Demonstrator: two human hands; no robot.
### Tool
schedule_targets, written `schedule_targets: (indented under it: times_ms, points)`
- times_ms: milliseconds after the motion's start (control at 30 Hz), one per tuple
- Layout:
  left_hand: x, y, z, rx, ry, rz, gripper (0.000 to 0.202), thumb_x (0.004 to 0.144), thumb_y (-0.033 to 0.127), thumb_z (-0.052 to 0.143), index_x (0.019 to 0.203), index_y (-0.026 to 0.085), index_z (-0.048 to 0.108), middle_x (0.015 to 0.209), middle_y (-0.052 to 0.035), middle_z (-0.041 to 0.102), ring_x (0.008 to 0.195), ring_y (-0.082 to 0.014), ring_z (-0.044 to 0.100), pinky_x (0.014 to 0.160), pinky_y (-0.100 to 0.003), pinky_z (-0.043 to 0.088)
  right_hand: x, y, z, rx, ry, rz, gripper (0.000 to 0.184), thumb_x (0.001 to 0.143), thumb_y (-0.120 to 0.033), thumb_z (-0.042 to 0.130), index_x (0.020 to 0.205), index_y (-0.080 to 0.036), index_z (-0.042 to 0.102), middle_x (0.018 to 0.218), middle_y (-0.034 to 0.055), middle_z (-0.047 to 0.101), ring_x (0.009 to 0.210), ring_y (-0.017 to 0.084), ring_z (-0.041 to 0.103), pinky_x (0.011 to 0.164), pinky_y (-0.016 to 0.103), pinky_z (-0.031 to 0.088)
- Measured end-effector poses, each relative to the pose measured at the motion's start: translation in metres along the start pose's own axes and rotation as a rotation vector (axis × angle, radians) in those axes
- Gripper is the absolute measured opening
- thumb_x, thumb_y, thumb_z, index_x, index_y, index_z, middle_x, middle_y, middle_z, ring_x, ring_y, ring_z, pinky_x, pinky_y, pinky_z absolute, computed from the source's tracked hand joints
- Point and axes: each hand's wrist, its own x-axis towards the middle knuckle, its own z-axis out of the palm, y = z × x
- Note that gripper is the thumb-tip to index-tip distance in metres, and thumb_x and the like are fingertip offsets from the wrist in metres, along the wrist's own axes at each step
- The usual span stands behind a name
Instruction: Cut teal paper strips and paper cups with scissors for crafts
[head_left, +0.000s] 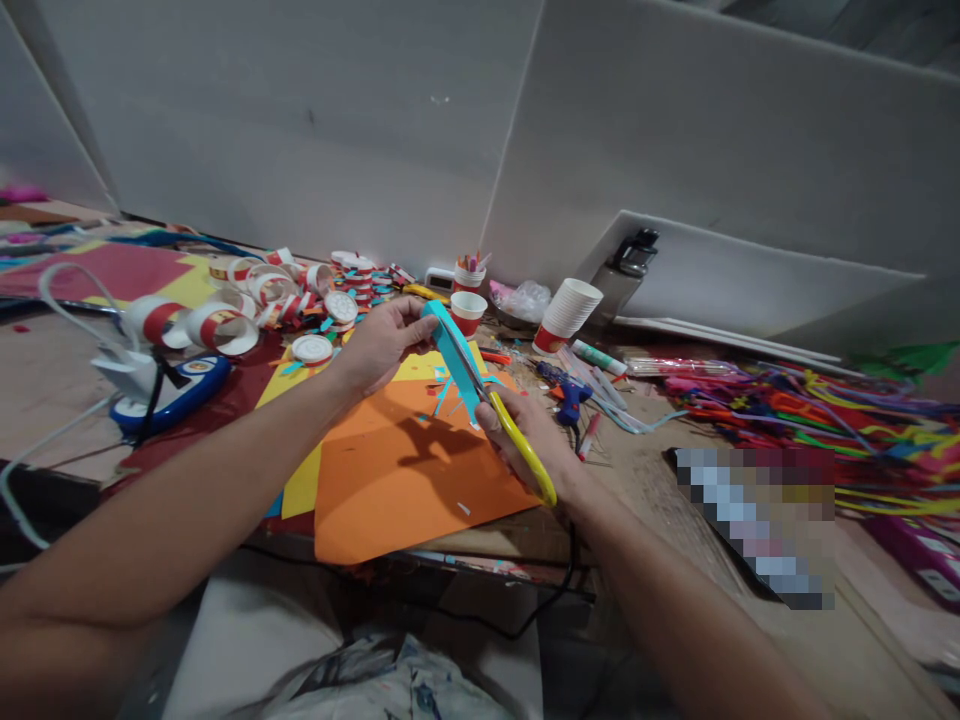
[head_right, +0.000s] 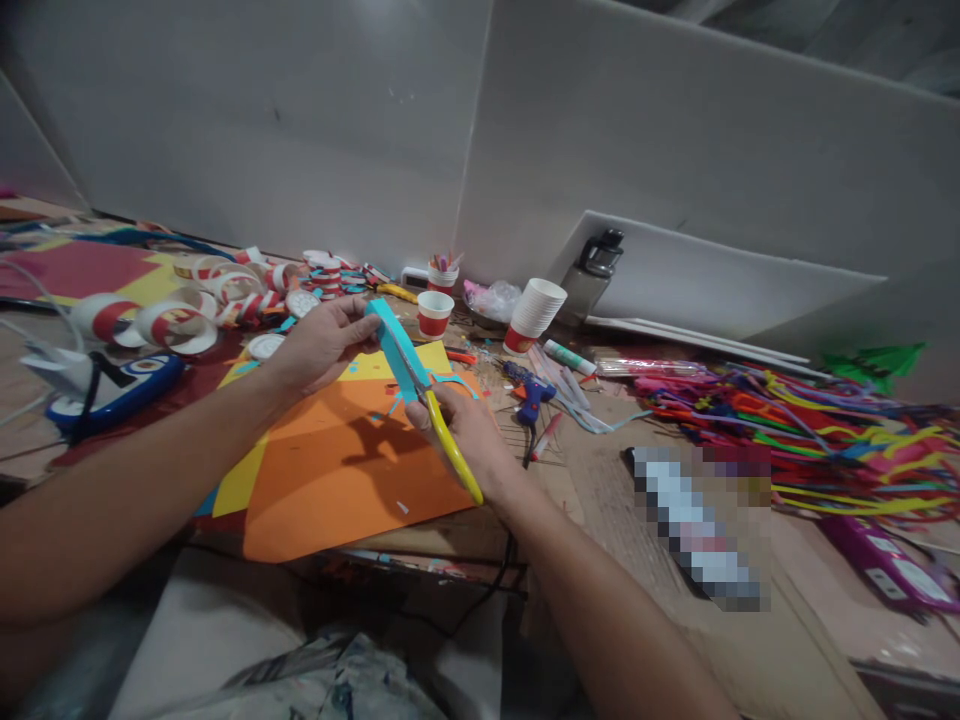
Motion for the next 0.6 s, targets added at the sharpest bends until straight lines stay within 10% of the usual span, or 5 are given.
schedule_targets:
  times_ms: [600]
  points:
    - [-0.0006, 0.0024, -0.0013, -0.051, -0.007, 0.015, 0.030, 0.070, 0.031, 0.082, 0.071, 0.013, 0.058, 0.060, 0.0005, 0.059, 0.054, -0.0086, 0.055, 0.053, -0.020, 0.043, -0.0015, -0.0015, 0.0003, -0.037, 0.021, -0.006, 0.047, 0.087, -0.066, 0.047, 0.074, -0.021, 0.044, 0.056, -0.0050, 0.040, 0.048, 0.009, 0.037, 0.046, 0.021, 0.030]
